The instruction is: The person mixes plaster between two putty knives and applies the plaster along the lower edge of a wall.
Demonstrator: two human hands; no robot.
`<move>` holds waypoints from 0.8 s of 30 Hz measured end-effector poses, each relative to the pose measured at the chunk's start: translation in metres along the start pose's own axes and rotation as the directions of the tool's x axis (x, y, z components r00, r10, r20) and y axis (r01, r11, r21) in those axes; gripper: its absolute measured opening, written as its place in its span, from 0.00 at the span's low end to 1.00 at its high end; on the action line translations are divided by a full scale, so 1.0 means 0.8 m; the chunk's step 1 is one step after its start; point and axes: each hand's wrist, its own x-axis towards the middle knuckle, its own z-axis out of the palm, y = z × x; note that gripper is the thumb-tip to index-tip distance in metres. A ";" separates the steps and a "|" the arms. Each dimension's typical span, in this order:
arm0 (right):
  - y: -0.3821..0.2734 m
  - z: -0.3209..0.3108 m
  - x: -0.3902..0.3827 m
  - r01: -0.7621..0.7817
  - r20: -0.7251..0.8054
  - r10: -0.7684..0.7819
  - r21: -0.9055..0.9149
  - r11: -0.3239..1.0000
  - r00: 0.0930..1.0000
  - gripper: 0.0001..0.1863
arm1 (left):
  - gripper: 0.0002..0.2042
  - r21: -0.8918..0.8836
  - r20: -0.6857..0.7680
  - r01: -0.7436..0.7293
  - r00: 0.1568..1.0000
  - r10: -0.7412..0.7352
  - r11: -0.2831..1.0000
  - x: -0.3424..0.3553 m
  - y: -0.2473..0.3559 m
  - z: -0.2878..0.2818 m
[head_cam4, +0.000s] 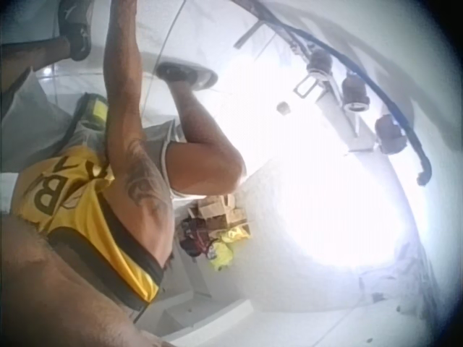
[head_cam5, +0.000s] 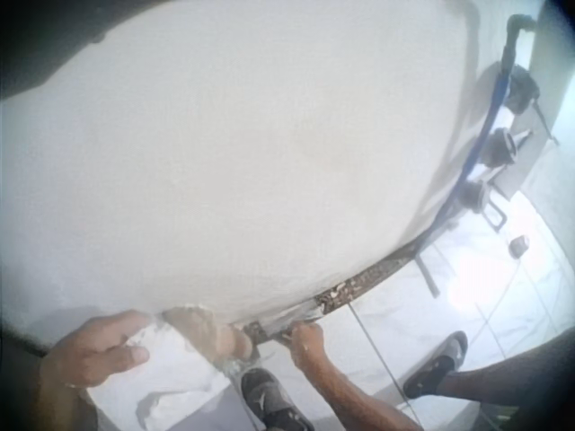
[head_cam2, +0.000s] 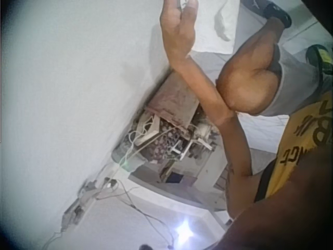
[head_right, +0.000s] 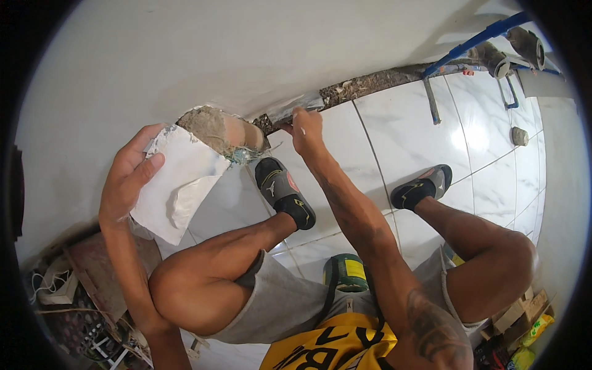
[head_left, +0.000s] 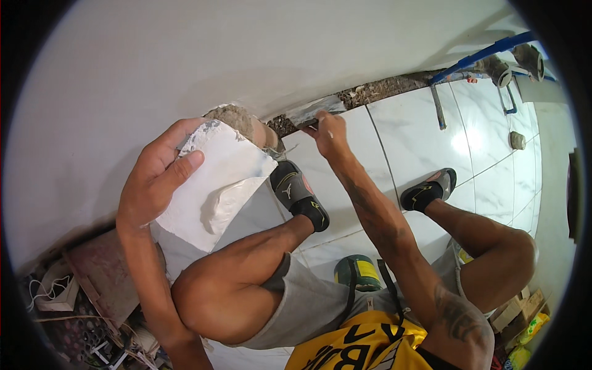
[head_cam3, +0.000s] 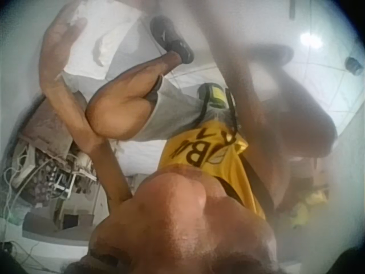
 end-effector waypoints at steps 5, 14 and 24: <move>0.092 -0.016 0.048 -0.087 -0.018 0.087 0.027 0.996 0.996 0.08 | 0.18 0.072 -0.002 0.007 1.000 -0.007 0.997 0.000 -0.008 -0.003; 0.126 -0.018 0.102 0.236 0.199 -0.207 -0.134 0.962 0.958 0.13 | 0.18 0.036 -0.025 0.005 1.000 -0.004 0.999 0.003 -0.009 -0.003; 0.068 0.023 0.071 0.679 0.595 -0.511 -0.733 -0.030 0.620 0.19 | 0.18 0.040 -0.012 0.000 1.000 0.001 0.999 -0.006 -0.014 -0.011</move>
